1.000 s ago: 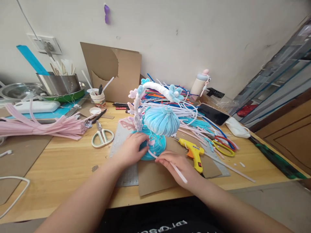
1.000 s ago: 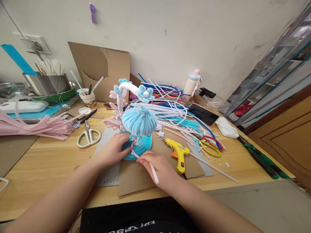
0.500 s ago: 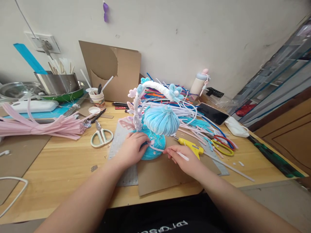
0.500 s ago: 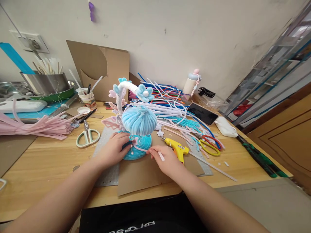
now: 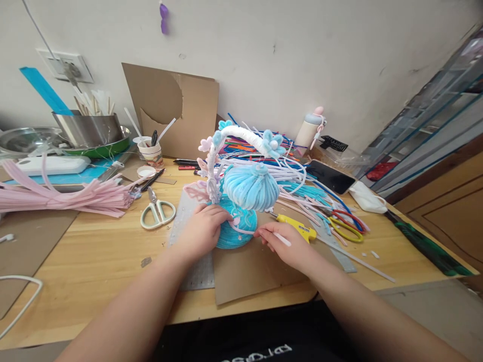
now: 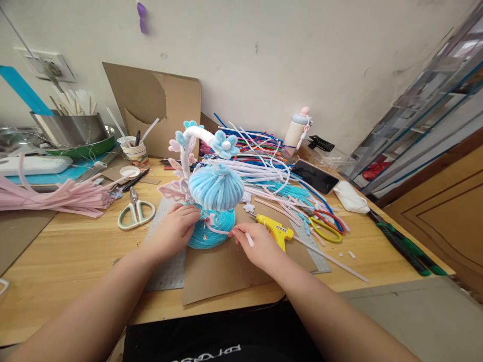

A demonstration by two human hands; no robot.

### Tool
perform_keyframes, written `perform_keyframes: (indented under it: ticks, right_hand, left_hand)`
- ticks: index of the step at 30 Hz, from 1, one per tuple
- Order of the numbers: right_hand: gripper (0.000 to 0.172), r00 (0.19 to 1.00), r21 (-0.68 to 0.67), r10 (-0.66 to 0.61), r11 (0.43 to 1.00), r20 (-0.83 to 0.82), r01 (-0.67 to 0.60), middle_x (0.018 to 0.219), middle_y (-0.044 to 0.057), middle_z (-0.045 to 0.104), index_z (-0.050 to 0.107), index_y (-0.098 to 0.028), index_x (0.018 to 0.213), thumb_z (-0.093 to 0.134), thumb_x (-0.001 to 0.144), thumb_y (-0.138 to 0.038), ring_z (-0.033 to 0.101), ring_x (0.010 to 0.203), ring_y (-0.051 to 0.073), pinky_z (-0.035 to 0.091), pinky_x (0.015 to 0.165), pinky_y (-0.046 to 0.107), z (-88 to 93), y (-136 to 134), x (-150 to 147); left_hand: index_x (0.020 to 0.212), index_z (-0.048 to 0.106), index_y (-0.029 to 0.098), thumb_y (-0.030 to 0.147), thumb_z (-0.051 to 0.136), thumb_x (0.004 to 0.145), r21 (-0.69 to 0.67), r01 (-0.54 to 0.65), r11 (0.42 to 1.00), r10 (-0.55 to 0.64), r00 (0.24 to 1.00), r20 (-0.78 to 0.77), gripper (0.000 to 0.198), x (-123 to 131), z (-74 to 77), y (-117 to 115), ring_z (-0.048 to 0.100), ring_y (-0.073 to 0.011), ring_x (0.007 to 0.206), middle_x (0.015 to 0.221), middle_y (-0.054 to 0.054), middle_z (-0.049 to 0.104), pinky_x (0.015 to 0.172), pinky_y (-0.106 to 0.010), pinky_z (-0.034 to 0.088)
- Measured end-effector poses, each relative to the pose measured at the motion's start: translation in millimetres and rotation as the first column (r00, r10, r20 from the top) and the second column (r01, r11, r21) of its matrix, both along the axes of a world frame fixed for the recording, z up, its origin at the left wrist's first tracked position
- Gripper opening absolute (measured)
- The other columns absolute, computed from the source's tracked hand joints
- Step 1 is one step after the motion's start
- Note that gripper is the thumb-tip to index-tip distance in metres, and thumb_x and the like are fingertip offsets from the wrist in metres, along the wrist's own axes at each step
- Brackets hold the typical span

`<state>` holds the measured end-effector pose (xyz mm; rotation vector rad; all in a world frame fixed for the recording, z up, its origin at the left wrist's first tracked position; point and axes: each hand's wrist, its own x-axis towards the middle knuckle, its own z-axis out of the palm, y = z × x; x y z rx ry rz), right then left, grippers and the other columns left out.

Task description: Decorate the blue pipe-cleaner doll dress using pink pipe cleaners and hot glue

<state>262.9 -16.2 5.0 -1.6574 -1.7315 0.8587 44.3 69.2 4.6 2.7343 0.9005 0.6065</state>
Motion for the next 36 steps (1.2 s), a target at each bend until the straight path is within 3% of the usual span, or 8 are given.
perform_keyframes:
  ticks: [10, 15, 18, 21, 23, 25, 30, 36]
  right_hand:
    - [0.03, 0.999, -0.05, -0.013, 0.999, -0.032, 0.011, 0.062, -0.001, 0.057, 0.063, -0.02, 0.073, 0.044, 0.087, -0.038, 0.051, 0.055, 0.013, 0.039, 0.052, 0.025, -1.1, 2, 1]
    - [0.019, 0.959, -0.167, -0.07, 0.986, -0.276, 0.024, 0.058, -0.003, 0.054, 0.06, -0.018, 0.076, 0.053, 0.081, -0.036, 0.047, 0.048, 0.01, 0.036, 0.047, 0.022, -2.6, 5, 1]
    - [0.02, 0.84, -0.252, -0.204, 0.964, -0.503, 0.084, 0.06, -0.005, 0.056, 0.057, -0.018, 0.085, 0.063, 0.074, -0.034, 0.05, 0.047, 0.009, 0.035, 0.042, 0.02, -3.4, 7, -1]
    - [0.025, 0.655, -0.326, -0.315, 0.939, -0.687, 0.109, 0.063, -0.002, 0.06, 0.057, -0.016, 0.081, 0.072, 0.068, -0.032, 0.056, 0.053, 0.01, 0.042, 0.046, 0.02, -3.1, 11, -5]
    - [0.024, 0.54, -0.38, -0.39, 0.915, -0.746, 0.137, 0.067, 0.0, 0.062, 0.058, -0.015, 0.076, 0.075, 0.065, -0.029, 0.06, 0.059, 0.01, 0.048, 0.054, 0.021, -3.1, 15, -9]
    - [0.022, 0.494, -0.407, -0.439, 0.896, -0.75, 0.179, 0.071, 0.002, 0.064, 0.059, -0.015, 0.075, 0.075, 0.065, -0.026, 0.062, 0.063, 0.01, 0.052, 0.061, 0.023, -4.3, 18, -13]
    - [0.013, 0.588, -0.347, -0.437, 0.899, -0.681, 0.267, 0.067, -0.001, 0.063, 0.057, -0.017, 0.075, 0.066, 0.073, -0.026, 0.062, 0.062, 0.011, 0.051, 0.056, 0.022, -9.1, 28, -22]
    - [0.018, 0.8, -0.245, -0.424, 0.905, -0.424, 0.349, 0.038, -0.006, 0.052, 0.052, -0.018, 0.058, 0.062, 0.071, -0.012, 0.042, 0.03, 0.008, 0.03, 0.035, 0.02, -1.5, 44, -20]
  left_hand:
    - [0.1, 0.068, 0.023, 0.004, 0.041, 0.081, 0.112, 0.068, 0.991, -0.058, 0.994, -0.097, 0.038, -4, -1.2, 2, 0.054, -0.0218, 0.111, 0.111, -0.004, 0.067, 0.089, -0.038, 0.034]
    - [0.105, 0.065, 0.02, 0.01, 0.042, 0.087, 0.156, 0.105, 0.982, -0.08, 0.985, -0.154, 0.031, -2, 3.6, -6, 0.054, -0.0225, 0.109, 0.108, -0.006, 0.067, 0.089, -0.039, 0.033]
    - [0.109, 0.063, 0.019, 0.01, 0.041, 0.088, 0.186, 0.116, 0.976, -0.082, 0.98, -0.18, 0.032, -1, 4.3, -9, 0.053, -0.0228, 0.109, 0.108, -0.007, 0.066, 0.09, -0.039, 0.033]
    - [0.11, 0.063, 0.018, 0.008, 0.043, 0.086, 0.198, 0.123, 0.972, -0.084, 0.977, -0.197, 0.032, 0, 4.7, -10, 0.053, -0.0232, 0.109, 0.108, -0.007, 0.067, 0.09, -0.039, 0.033]
    - [0.107, 0.064, 0.018, 0.007, 0.044, 0.084, 0.193, 0.125, 0.973, -0.085, 0.976, -0.202, 0.032, 0, 5.5, -10, 0.054, -0.0233, 0.107, 0.107, -0.007, 0.067, 0.089, -0.039, 0.034]
    - [0.104, 0.065, 0.018, 0.005, 0.044, 0.083, 0.189, 0.126, 0.974, -0.088, 0.976, -0.197, 0.032, 0, 6.5, -10, 0.054, -0.0228, 0.107, 0.106, -0.006, 0.068, 0.089, -0.039, 0.034]
    - [0.103, 0.065, 0.019, 0.007, 0.046, 0.083, 0.188, 0.113, 0.976, -0.077, 0.98, -0.185, 0.03, -1, 6.6, -10, 0.056, -0.0211, 0.102, 0.102, -0.005, 0.068, 0.087, -0.037, 0.035]
    - [0.103, 0.064, 0.018, 0.002, 0.043, 0.079, 0.212, 0.096, 0.972, -0.06, 0.984, -0.169, 0.036, 0, 1.9, -10, 0.053, -0.0217, 0.109, 0.107, -0.005, 0.066, 0.089, -0.038, 0.034]
